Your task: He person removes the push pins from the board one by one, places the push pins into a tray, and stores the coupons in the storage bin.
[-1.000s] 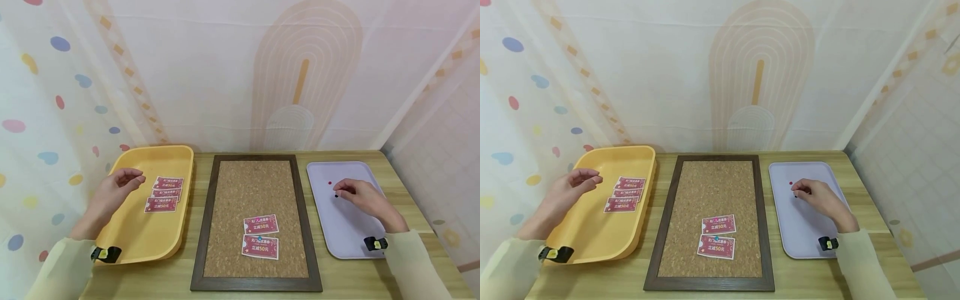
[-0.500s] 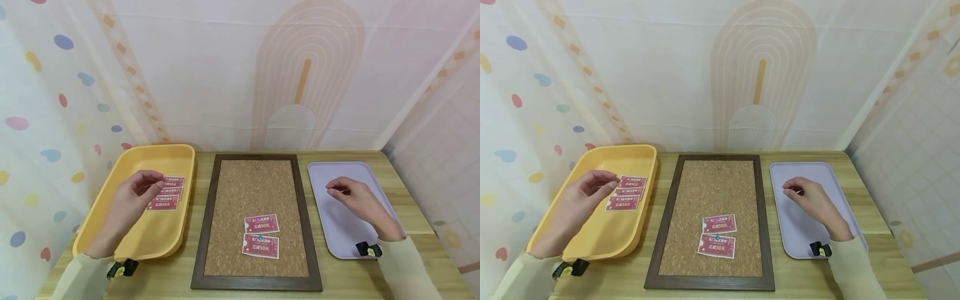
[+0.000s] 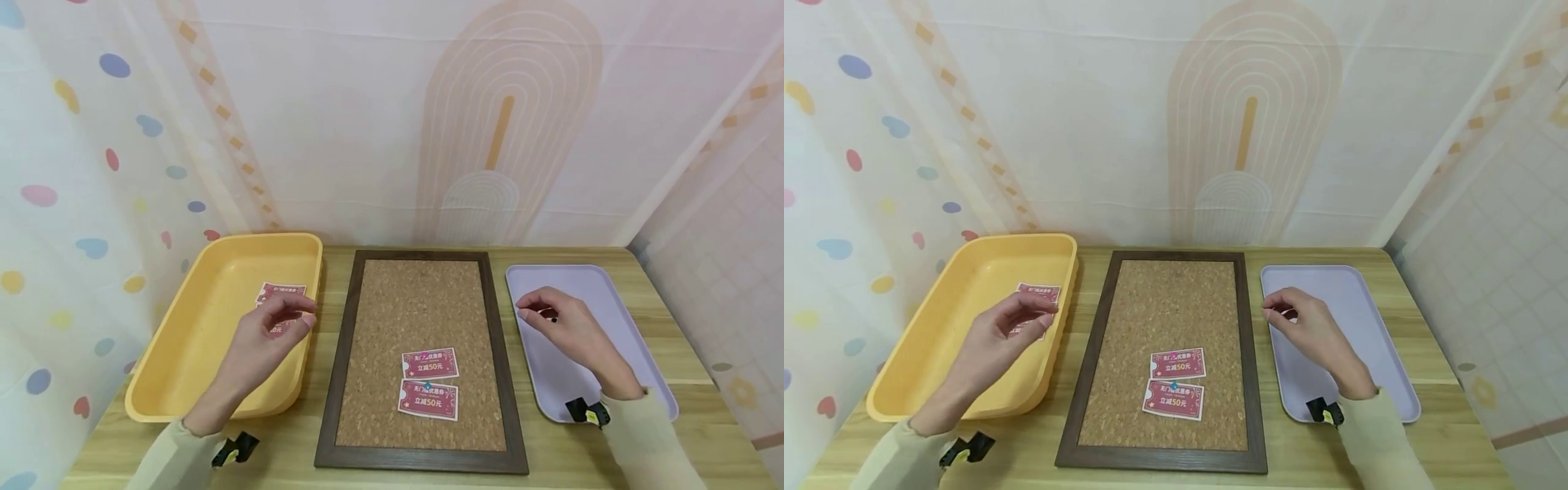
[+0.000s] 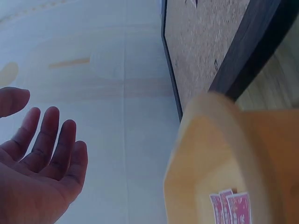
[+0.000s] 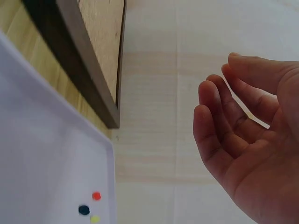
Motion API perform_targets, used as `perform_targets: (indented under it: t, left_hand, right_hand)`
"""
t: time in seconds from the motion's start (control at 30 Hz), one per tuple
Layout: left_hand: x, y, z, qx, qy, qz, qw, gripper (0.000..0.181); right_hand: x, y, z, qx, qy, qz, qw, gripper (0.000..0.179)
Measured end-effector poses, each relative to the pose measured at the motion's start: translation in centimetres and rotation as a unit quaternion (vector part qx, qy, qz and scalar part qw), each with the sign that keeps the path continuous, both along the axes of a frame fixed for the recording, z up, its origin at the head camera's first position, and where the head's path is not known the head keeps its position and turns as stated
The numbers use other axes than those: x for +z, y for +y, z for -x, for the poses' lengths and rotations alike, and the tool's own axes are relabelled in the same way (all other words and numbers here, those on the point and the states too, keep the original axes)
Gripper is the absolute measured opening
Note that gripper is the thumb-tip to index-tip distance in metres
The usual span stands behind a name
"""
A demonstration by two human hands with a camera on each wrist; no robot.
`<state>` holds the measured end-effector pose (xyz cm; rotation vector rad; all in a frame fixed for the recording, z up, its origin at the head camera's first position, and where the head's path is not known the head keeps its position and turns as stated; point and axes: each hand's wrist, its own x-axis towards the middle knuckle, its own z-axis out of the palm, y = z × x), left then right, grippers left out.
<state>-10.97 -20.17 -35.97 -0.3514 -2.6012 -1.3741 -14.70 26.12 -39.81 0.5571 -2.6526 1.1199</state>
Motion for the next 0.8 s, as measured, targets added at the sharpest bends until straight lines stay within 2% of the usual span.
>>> perform_targets:
  t: [0.2, 0.43, 0.67, 0.8]
  left_hand:
    - [-0.4, 1.9, -0.4, -0.026, 0.008, 0.014, 0.9995, 0.015]
    - [-1.7, 3.6, -0.2, -0.056, -0.001, 0.025, 0.9981, 0.017]
    - [-3.1, 5.0, 0.1, -0.088, 0.005, 0.079, 0.993, 0.023]
    - [-3.5, 5.8, 0.3, -0.118, -0.019, 0.112, 0.9865, 0.03]
  right_hand:
    - [-0.2, -1.3, -0.1, 0.02, 0.009, 0.004, 0.9998, 0.009]
    - [-0.3, -2.8, -0.4, 0.049, -0.011, 0.005, 0.9987, 0.008]
    - [-0.7, -4.1, -0.4, 0.074, -0.027, 0.017, 0.9967, 0.008]
    - [-1.0, -5.0, -0.4, 0.081, -0.035, 0.015, 0.996, 0.007]
